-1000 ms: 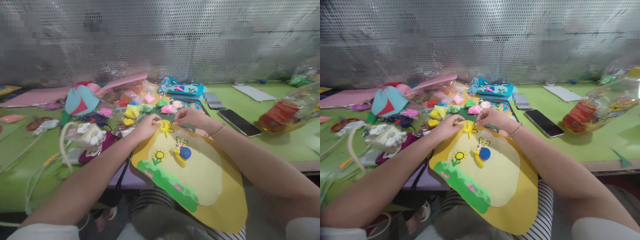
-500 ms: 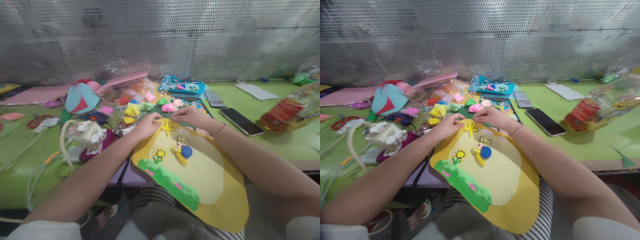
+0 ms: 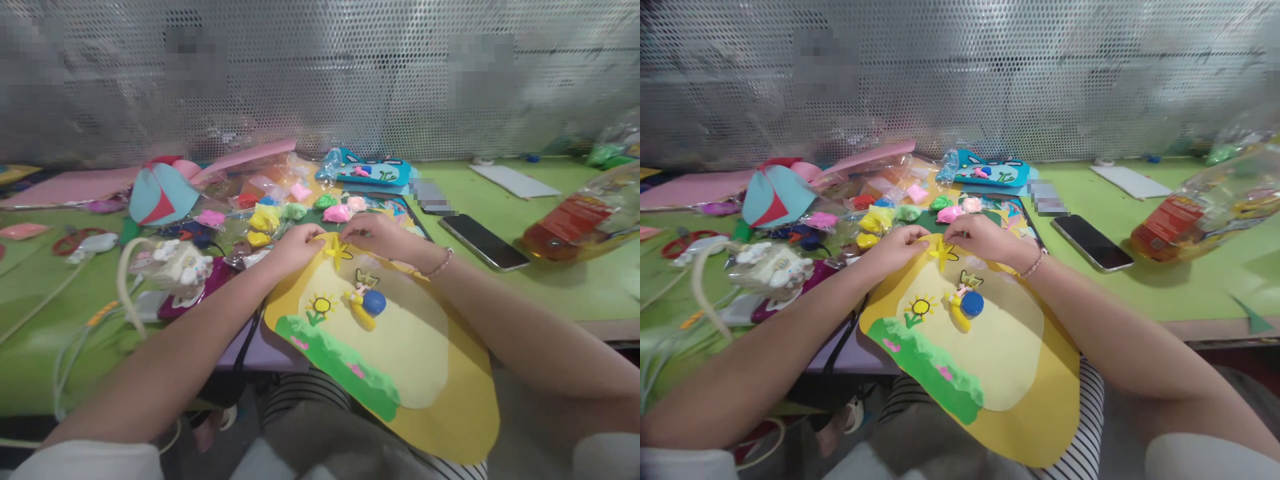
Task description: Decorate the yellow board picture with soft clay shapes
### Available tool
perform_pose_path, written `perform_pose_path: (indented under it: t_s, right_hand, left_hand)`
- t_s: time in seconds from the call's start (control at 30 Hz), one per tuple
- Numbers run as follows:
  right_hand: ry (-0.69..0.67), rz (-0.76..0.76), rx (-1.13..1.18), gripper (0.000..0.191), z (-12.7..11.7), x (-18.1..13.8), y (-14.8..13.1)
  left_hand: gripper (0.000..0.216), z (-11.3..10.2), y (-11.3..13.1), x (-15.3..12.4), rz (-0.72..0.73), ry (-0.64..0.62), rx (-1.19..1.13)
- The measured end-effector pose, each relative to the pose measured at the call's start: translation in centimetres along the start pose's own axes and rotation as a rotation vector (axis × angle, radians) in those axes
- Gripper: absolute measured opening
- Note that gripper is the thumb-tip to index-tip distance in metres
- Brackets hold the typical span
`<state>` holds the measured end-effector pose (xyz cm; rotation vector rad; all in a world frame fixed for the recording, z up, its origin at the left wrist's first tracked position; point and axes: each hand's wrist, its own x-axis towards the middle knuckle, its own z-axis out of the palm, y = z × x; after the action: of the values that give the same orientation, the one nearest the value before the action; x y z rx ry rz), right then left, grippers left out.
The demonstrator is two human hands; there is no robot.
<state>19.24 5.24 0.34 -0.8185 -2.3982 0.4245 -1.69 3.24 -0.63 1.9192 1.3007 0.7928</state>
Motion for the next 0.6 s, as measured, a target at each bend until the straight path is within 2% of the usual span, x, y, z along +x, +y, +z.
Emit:
perform_pose_path:
  t_s: [0.1, 0.2, 0.47, 0.6]
  right_hand:
    - [0.007, -0.063, -0.043, 0.02, -0.07, 0.02, -0.2]
    - [0.007, -0.057, -0.049, 0.02, -0.06, 0.02, -0.26]
    - [0.004, 0.113, 0.077, 0.015, 0.08, -0.06, -0.05]
    - [-0.004, 0.139, 0.047, 0.014, -0.12, -0.01, -0.15]
  left_hand:
    - [0.019, 0.03, -0.09, 0.0, 0.003, -0.001, 0.013]
    - [0.019, 0.06, -0.19, -0.01, -0.009, 0.001, 0.002]
    - [0.019, 0.12, 0.09, -0.15, -0.106, -0.02, -0.114]
    - [0.021, 0.14, -0.04, -0.15, -0.127, -0.006, -0.103]
